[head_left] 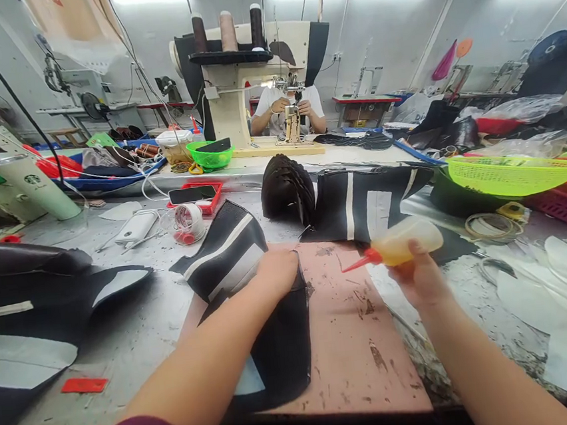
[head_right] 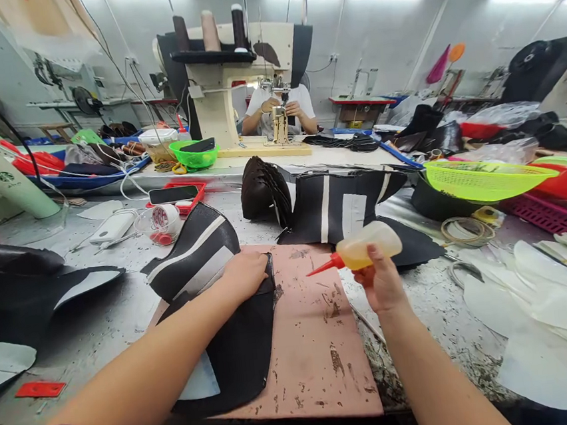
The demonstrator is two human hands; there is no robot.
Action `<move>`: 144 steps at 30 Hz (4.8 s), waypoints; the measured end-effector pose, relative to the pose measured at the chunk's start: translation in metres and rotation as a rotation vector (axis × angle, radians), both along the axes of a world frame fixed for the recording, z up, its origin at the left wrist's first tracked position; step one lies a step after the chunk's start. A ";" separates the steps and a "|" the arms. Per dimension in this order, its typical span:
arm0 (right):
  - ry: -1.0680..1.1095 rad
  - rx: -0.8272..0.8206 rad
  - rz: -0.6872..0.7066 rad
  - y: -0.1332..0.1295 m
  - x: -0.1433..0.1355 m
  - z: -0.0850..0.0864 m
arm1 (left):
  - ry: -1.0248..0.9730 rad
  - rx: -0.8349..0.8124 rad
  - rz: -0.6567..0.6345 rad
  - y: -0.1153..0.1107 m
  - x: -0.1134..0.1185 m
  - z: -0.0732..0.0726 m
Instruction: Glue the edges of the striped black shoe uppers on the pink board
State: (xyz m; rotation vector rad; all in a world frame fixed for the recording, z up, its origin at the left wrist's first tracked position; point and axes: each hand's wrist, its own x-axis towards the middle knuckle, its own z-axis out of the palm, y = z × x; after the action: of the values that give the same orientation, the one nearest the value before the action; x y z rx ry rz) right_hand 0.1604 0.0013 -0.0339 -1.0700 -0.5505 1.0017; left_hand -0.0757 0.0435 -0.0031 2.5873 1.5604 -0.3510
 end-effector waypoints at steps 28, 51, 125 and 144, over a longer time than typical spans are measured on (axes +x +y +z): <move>0.224 -0.079 -0.110 -0.047 0.012 -0.003 | -0.125 0.082 0.192 0.036 0.005 -0.019; 0.208 -0.058 -0.076 -0.053 0.001 -0.005 | -0.095 0.143 0.134 0.029 0.005 -0.024; -0.579 0.005 0.050 0.024 -0.068 -0.017 | -0.025 0.007 -0.052 -0.007 -0.001 -0.011; -0.610 0.061 0.107 0.026 -0.066 -0.023 | 0.046 0.051 -0.140 -0.012 0.002 -0.019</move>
State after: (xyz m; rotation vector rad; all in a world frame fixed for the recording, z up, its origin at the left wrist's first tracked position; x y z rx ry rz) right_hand 0.0949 0.0274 -0.0571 -1.3029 -1.1353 0.7323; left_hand -0.0735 0.0315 -0.0217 2.7541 1.4237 -0.3904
